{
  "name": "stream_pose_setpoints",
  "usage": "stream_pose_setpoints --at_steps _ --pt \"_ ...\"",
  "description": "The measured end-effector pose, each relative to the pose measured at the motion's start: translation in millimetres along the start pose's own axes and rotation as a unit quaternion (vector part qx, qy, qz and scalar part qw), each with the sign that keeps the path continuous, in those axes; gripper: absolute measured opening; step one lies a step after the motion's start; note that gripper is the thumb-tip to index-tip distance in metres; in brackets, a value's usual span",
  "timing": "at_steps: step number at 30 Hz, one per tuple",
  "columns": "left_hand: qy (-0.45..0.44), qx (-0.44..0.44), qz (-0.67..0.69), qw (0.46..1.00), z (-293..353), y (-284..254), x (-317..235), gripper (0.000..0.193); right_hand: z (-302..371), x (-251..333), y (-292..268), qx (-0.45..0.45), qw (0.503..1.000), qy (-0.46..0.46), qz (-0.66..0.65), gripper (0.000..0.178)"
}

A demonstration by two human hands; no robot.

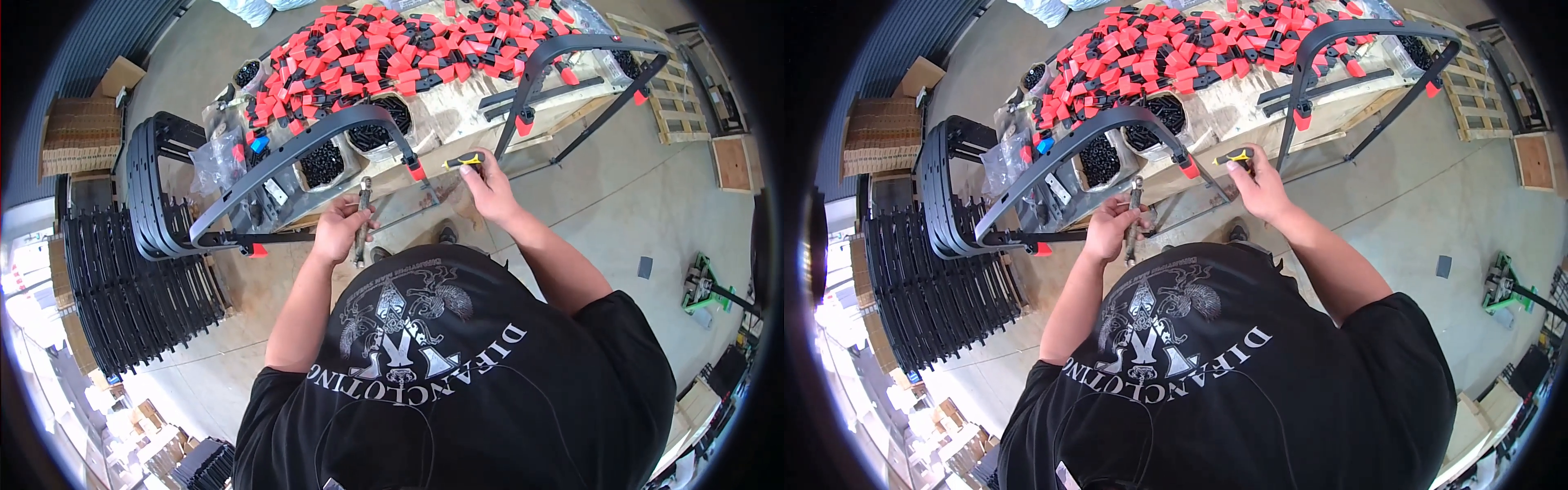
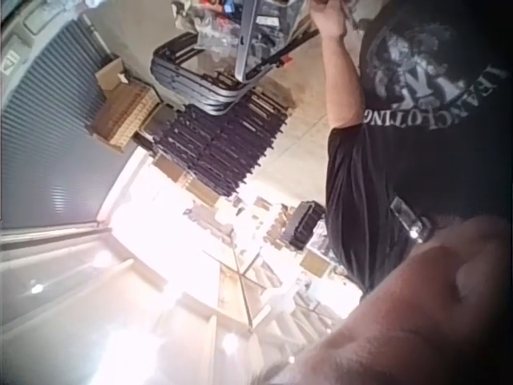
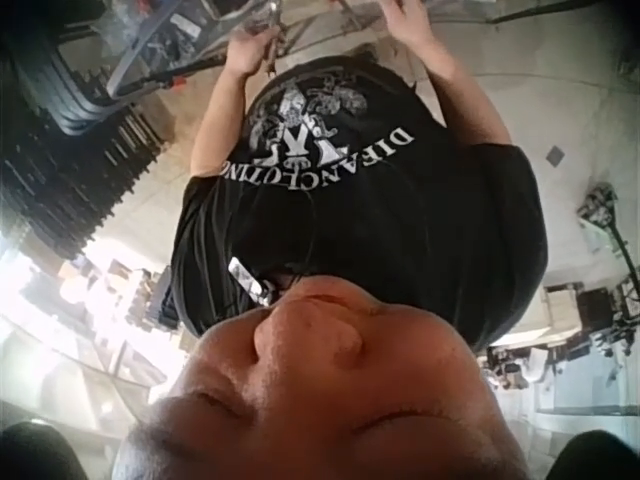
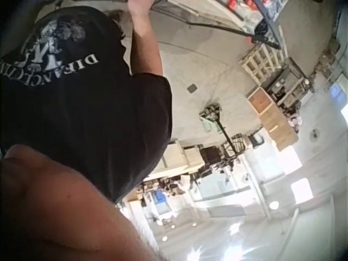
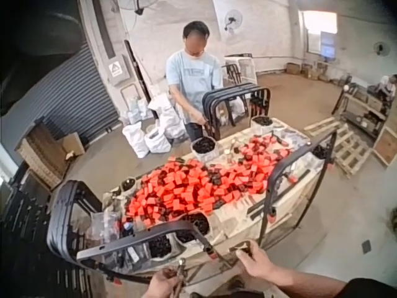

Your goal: Assembling metal frame components by attaching plastic caps and using a measuring tape for alignment.

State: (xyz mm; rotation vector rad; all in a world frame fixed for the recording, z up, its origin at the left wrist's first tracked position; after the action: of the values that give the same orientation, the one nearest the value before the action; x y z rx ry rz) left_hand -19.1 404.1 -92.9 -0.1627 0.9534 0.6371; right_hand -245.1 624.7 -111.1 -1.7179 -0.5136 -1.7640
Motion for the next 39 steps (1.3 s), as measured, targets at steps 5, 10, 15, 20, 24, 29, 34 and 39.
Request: stream_pose_setpoints --at_steps 5,10,15,20,24,29,34,39 --pt "0.048 -0.065 -0.098 0.992 0 6 -5 0.037 -3 -30 0 -0.031 0.990 0.088 -0.102 0.018" --pt "0.007 -0.075 -0.103 0.992 -8 -1 14 0.035 -9 -39 14 -0.028 0.960 0.182 -0.210 0.022" --pt "-0.008 -0.043 -0.112 0.993 -32 -5 31 0.035 -23 -54 23 -0.059 0.963 0.219 -0.149 0.037" --pt "-0.017 -0.065 -0.124 0.990 -31 45 -6 0.037 -43 -55 36 -0.086 0.951 0.235 -0.180 0.031" --pt "0.010 -0.054 -0.210 0.976 -39 68 -14 0.063 -50 -54 42 -0.078 0.954 0.236 -0.168 0.032" --pt "-0.018 0.002 -0.100 0.995 -38 88 -6 0.061 -49 -50 44 -0.053 0.953 0.242 -0.176 0.033" --pt "0.000 0.066 -0.021 0.998 -35 92 0 0.077 -49 -39 42 -0.032 0.941 0.269 -0.203 0.035" --pt "0.012 0.067 0.016 0.998 -43 92 5 0.082 -48 -35 42 -0.005 0.922 0.320 -0.220 0.035"
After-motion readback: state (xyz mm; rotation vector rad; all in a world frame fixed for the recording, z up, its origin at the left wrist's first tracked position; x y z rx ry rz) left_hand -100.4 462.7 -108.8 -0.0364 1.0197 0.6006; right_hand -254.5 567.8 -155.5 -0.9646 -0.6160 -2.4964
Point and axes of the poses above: each hand's wrist, its own z-axis away from the middle knuckle, its own y-axis out of the palm, x = y × z, the point moved 7 cm from there along -z, towards the middle knuckle, and after that the axes turned 4 degrees about z, right-handed, at the moved point
